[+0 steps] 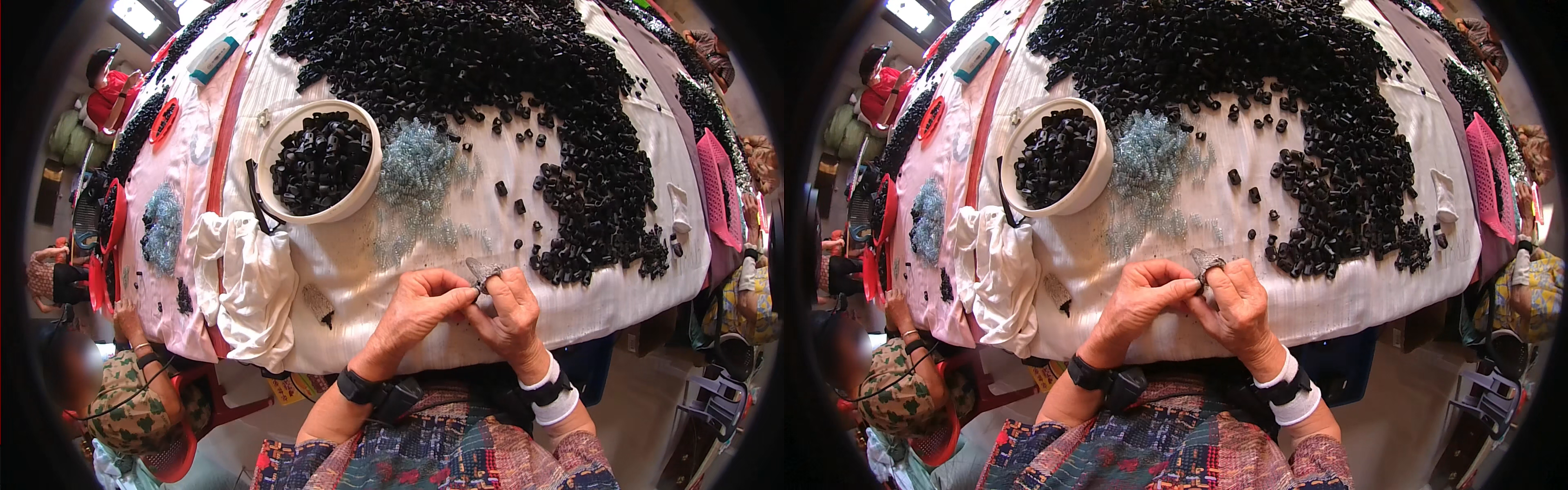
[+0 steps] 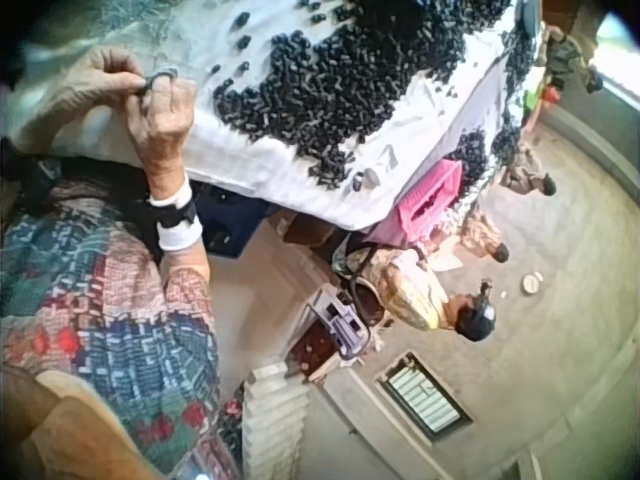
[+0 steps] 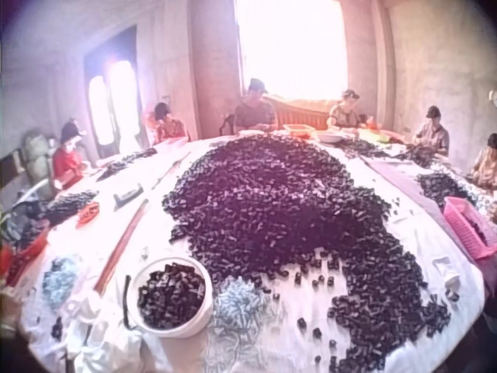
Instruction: The recorder is sitting at a large table in a factory setting, sorting and assembling small black components with their hands.
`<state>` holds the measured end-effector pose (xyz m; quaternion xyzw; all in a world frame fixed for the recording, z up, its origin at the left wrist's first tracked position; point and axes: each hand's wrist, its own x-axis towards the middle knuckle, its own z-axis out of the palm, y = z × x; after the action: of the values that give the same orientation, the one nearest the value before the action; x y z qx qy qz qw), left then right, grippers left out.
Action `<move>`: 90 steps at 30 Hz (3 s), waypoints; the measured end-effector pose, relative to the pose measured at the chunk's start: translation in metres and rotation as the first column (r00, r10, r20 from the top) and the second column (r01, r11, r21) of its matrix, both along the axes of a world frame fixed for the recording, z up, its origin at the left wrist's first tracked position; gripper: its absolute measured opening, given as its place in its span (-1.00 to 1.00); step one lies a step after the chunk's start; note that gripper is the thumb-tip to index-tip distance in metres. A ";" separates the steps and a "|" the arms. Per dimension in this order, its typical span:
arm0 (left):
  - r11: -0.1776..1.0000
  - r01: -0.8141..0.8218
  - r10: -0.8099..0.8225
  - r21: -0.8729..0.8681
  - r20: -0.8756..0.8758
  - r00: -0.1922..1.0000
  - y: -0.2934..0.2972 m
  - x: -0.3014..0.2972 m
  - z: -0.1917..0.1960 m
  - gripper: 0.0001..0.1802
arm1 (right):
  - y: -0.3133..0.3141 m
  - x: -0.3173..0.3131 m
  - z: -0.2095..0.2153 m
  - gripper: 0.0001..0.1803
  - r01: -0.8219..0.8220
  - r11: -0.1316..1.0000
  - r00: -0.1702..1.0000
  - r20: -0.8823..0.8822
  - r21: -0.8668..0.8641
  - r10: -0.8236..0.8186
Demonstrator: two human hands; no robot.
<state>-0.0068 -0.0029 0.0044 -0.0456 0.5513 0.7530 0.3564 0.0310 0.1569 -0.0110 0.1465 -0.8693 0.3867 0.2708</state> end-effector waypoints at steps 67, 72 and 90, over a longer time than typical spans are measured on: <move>0.993 -0.106 0.102 -0.042 -0.087 0.991 0.006 0.006 -0.001 -0.86 | 0.002 -0.006 -0.001 -0.69 -0.015 0.971 0.995 0.090 -0.238 0.037; 0.994 -0.089 0.084 -0.067 -0.076 0.994 0.005 0.005 -0.003 -0.84 | 0.002 -0.005 0.000 -0.68 -0.017 0.972 0.993 0.111 -0.233 0.044; 0.979 -0.192 0.195 -0.064 0.050 0.980 0.007 0.004 0.009 -0.89 | 0.003 -0.004 0.006 -0.56 -0.009 0.989 0.994 0.105 -0.147 0.024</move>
<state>-0.0030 0.0044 0.0130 -0.1304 0.5560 0.7660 0.2952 0.0273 0.1604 -0.0052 0.1125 -0.8506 0.4589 0.2307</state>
